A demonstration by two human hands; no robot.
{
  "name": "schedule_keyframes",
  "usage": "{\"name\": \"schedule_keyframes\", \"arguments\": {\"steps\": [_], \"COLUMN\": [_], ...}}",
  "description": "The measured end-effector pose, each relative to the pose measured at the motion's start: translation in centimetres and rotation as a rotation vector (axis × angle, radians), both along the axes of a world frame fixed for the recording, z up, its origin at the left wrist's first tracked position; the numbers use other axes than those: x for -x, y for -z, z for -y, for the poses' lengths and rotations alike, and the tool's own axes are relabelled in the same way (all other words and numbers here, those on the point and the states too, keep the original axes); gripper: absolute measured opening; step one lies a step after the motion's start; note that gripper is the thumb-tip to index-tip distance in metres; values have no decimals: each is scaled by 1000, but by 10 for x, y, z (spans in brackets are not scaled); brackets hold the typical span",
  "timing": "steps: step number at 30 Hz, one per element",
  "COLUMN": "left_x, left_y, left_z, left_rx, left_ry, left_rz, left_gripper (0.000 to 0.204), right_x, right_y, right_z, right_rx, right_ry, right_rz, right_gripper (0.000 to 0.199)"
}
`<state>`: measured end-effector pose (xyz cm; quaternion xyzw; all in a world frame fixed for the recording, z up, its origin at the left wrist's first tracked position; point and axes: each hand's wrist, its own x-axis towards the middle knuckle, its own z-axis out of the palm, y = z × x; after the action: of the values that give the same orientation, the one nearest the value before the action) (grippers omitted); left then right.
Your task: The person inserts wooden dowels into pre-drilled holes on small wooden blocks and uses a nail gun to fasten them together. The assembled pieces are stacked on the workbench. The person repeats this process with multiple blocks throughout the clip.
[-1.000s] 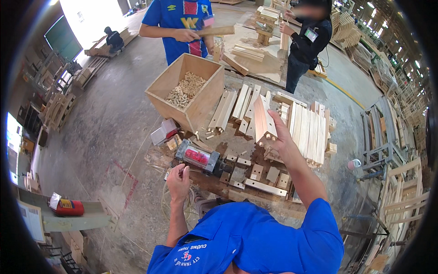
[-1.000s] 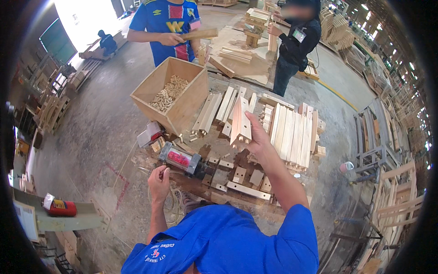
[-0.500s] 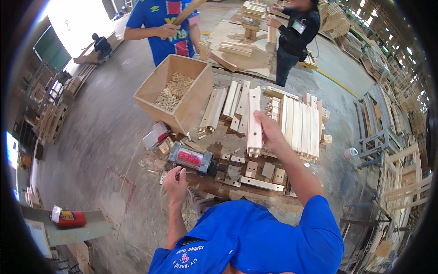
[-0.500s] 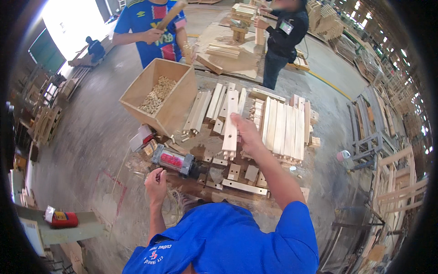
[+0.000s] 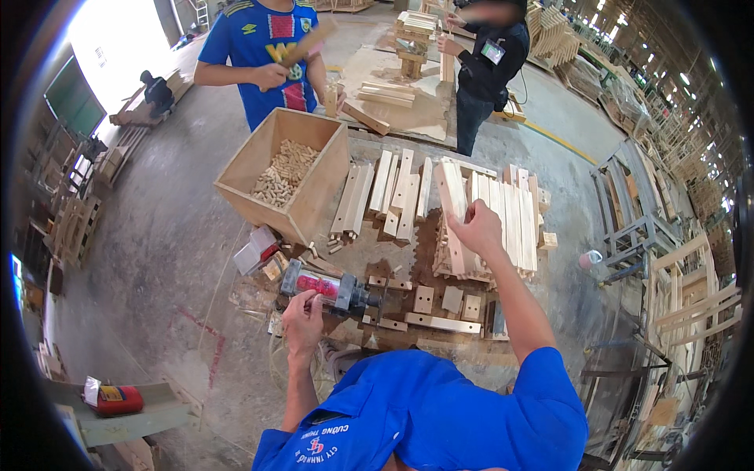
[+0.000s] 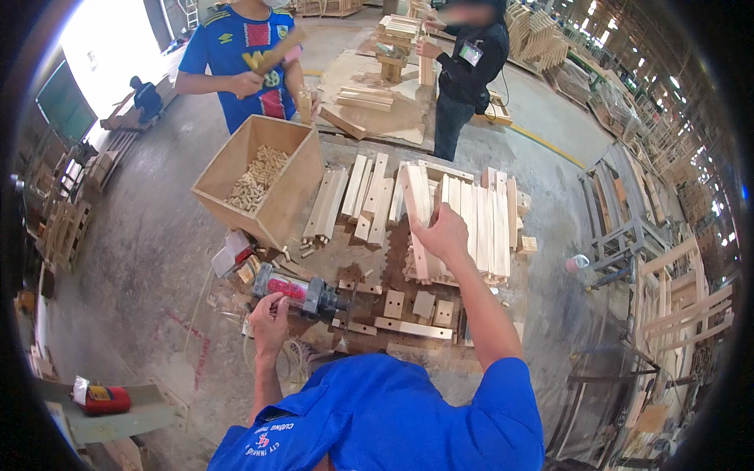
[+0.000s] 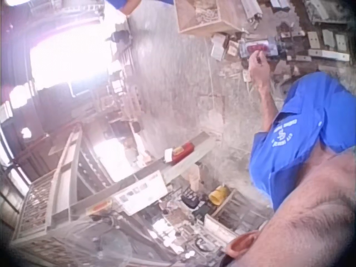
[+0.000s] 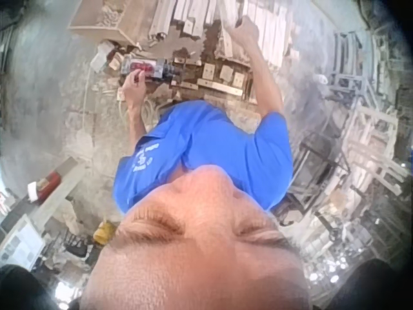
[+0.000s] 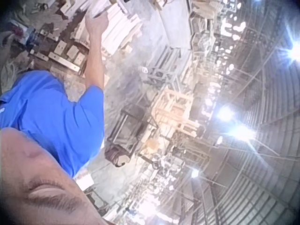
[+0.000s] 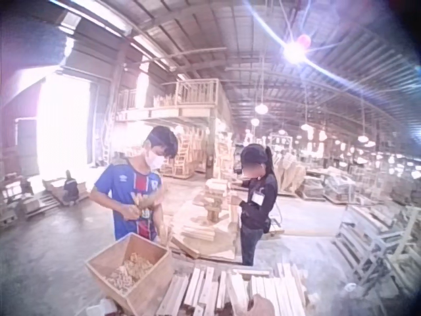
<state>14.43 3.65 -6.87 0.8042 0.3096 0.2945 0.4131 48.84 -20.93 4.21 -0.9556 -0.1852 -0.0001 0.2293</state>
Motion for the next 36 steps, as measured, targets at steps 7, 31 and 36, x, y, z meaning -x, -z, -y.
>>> {"name": "schedule_keyframes", "arguments": {"steps": [7, 31, 36], "left_x": [-57, -295, -327], "left_y": [-65, -80, -63], "left_z": [9, 113, 132], "left_rx": [-391, 4, -17], "left_ry": [283, 477, 374], "left_rz": [-33, -442, -517], "left_gripper": [34, 64, 72], "right_x": [23, 8, 11], "right_y": [-35, -40, -7], "right_z": [16, 147, 178], "right_rx": [265, -257, -324], "right_ry": [-605, -44, 56], "right_rz": [428, 327, 239], "right_gripper": [49, 44, 39]}}
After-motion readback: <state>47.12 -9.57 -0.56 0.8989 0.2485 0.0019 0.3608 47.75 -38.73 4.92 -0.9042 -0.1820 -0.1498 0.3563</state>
